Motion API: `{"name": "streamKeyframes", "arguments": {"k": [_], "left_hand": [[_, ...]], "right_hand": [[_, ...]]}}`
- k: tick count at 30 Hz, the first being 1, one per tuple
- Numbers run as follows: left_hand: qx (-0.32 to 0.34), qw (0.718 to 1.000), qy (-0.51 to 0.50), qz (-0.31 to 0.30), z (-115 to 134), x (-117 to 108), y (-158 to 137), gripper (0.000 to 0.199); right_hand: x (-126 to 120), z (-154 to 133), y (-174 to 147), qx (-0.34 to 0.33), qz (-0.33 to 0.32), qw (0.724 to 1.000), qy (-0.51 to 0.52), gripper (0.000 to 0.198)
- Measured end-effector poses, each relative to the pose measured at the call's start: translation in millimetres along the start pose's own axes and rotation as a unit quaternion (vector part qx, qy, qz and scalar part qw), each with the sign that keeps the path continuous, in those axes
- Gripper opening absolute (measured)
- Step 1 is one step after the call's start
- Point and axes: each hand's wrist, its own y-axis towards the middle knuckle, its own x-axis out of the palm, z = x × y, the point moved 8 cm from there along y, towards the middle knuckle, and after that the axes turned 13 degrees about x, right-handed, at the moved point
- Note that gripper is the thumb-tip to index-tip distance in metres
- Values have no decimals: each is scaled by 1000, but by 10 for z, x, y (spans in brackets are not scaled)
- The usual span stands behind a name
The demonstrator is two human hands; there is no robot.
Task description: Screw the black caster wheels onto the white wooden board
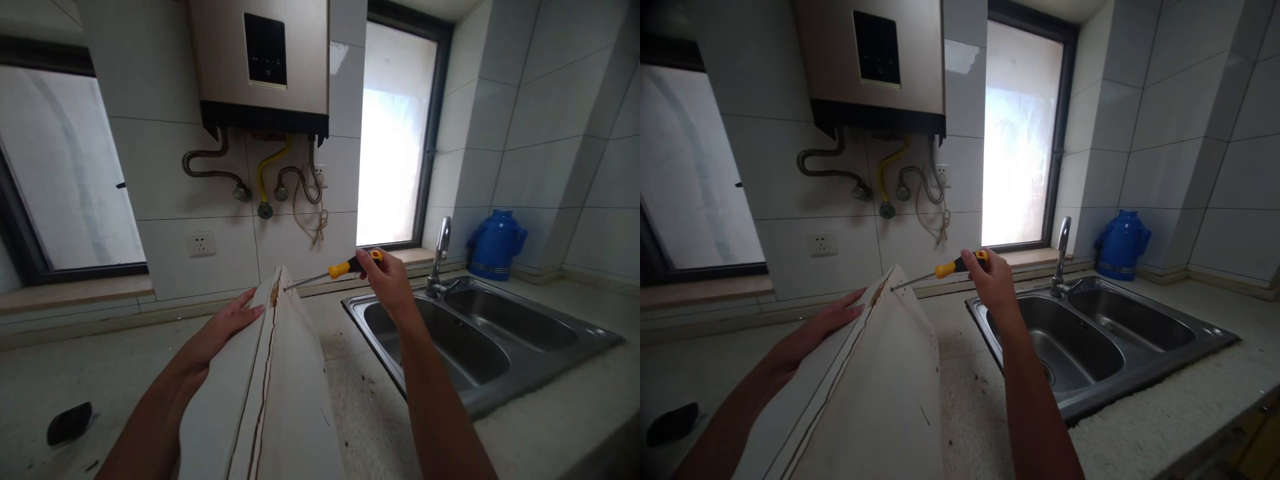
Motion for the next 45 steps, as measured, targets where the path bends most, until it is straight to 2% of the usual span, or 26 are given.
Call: {"name": "streamKeyframes", "arguments": {"k": [2,5,7,9,13,16,19,21,25,28,31,36,39,45], "left_hand": [[-1,1000,10,6,-11,-35,1,93],[-6,1000,14,14,-23,-62,-5,92],[-8,1000,10,21,-17,-59,-11,94],[-8,1000,-2,20,0,-28,-18,92],[-12,1000,-22,15,22,22,-30,85],[-13,999,-21,26,21,5,-29,85],[-17,999,-31,12,9,29,-23,88],[-17,999,-35,8,4,38,-17,91],[-5,999,-47,11,11,40,4,88],[9,997,-72,-21,14,80,31,85],[30,993,-105,-51,11,104,70,87],[46,988,-138,-48,-29,93,106,84],[47,986,-154,-51,-32,115,97,78],[50,983,-169,-46,7,132,77,75]], "right_hand": [[30,4,1,-11,-13,1000,10,48],[64,5,-23,-8,-69,998,14,55],[59,6,-37,0,-94,996,1,51],[27,15,-28,8,-84,996,-19,43],[24,47,1,21,-56,998,-35,51],[98,47,-18,25,-96,995,2,47],[131,10,-48,25,-134,990,38,55],[106,-15,-47,22,-126,991,43,56],[26,-14,-25,14,-51,998,20,48],[29,17,-30,17,-35,999,11,50],[60,23,-37,45,-93,995,12,53],[30,-33,-12,105,-201,972,-52,63],[30,4,39,130,-219,964,-82,70],[61,110,95,180,-214,953,-114,66]]}}
